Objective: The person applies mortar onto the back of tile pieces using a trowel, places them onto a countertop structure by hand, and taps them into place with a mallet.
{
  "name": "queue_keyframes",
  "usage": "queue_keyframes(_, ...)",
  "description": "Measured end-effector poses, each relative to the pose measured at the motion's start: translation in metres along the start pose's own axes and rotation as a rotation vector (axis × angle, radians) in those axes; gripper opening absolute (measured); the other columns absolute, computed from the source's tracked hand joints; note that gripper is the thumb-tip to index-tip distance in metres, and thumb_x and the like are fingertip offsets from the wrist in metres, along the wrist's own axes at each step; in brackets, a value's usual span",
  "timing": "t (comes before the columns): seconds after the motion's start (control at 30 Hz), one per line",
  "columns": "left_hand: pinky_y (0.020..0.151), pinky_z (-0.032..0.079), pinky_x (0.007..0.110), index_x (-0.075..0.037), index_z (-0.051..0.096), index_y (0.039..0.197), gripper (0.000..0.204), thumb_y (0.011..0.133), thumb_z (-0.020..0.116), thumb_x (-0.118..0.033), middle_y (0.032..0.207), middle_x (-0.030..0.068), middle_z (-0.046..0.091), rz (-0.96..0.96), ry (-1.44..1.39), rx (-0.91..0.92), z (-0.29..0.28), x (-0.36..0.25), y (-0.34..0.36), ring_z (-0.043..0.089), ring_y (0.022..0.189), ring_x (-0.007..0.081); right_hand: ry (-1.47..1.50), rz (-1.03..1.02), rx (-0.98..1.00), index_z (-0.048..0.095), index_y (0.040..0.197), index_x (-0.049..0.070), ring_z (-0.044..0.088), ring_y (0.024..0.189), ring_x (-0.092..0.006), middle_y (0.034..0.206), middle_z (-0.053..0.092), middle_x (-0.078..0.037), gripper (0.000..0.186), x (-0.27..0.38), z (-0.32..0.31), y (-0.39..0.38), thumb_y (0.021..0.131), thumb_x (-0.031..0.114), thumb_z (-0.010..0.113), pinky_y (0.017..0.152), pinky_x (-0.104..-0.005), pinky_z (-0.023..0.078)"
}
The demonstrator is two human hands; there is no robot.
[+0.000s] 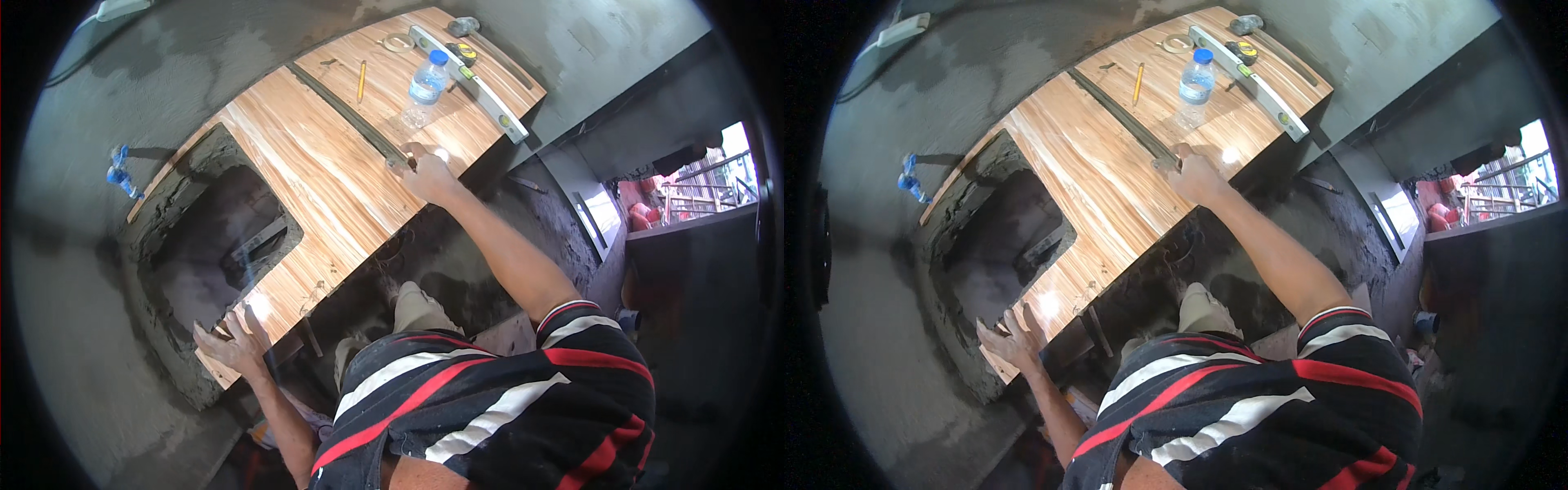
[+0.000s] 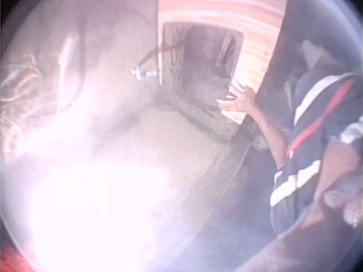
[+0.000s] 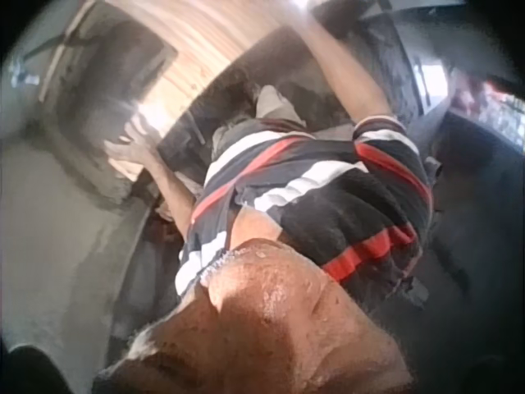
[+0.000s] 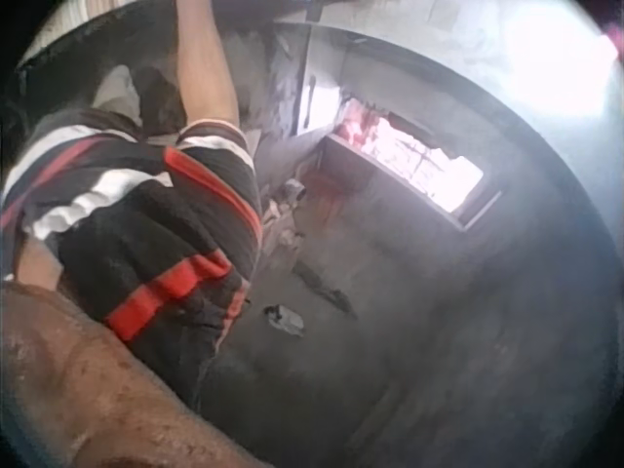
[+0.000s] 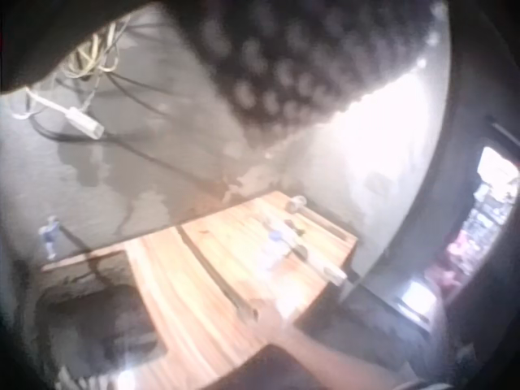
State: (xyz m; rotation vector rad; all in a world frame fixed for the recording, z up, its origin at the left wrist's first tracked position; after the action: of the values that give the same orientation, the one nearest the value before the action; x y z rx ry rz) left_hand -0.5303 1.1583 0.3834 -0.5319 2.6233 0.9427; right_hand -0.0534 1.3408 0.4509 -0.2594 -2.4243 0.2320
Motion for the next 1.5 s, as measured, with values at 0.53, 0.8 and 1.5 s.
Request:
queue_keyframes(0.53,0.108,0.045,0.046,0.005,0.043,0.152,0.074,0.101,0.068,-0.041,0.148,0.0285,0.048,-0.198,-0.114,0.099,0.008,-0.007,0.006,0.05,0.134,0.0389,-0.347,0.065,0.311,0.071,0.117,0.002,0.072,0.096,-0.0389,0.108,0.076,-0.019,0.037,-0.243,0.042,-0.09,0.095,0.032,0.071,0.078,-0.046,0.055)
queue_keyframes(0.8,0.108,0.044,0.048,0.008,0.042,0.15,0.068,0.102,0.067,-0.033,0.146,0.0296,0.046,-0.163,-0.044,0.084,0.0,-0.014,0.005,0.05,0.131,0.0413,0.367,0.308,0.645,0.066,0.135,-0.001,0.072,0.098,-0.02,0.107,0.076,-0.011,0.05,-0.199,0.009,-0.078,0.093,0.024,0.077,0.087,-0.0344,0.056)
queue_keyframes(1.5,0.119,0.034,0.054,0.004,0.04,0.154,0.07,0.1,0.069,-0.029,0.155,0.0322,0.04,-0.26,0.069,-0.022,0.002,-0.019,0.005,0.04,0.144,0.048,0.577,-0.101,-0.094,0.06,0.133,-0.01,0.055,0.133,-0.0505,0.134,0.061,-0.039,0.079,0.145,0.057,0.306,0.103,0.061,0.046,0.11,-0.0513,0.043)
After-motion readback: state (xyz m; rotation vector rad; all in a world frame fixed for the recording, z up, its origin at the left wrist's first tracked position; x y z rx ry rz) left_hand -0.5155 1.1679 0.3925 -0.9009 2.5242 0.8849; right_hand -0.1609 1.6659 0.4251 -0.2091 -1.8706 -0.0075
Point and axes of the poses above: each hand's wrist, its own y-axis towards the middle knuckle, its own z-axis out of the palm, x = y × z, the point moved 2 cm from there along y, towards the middle knuckle
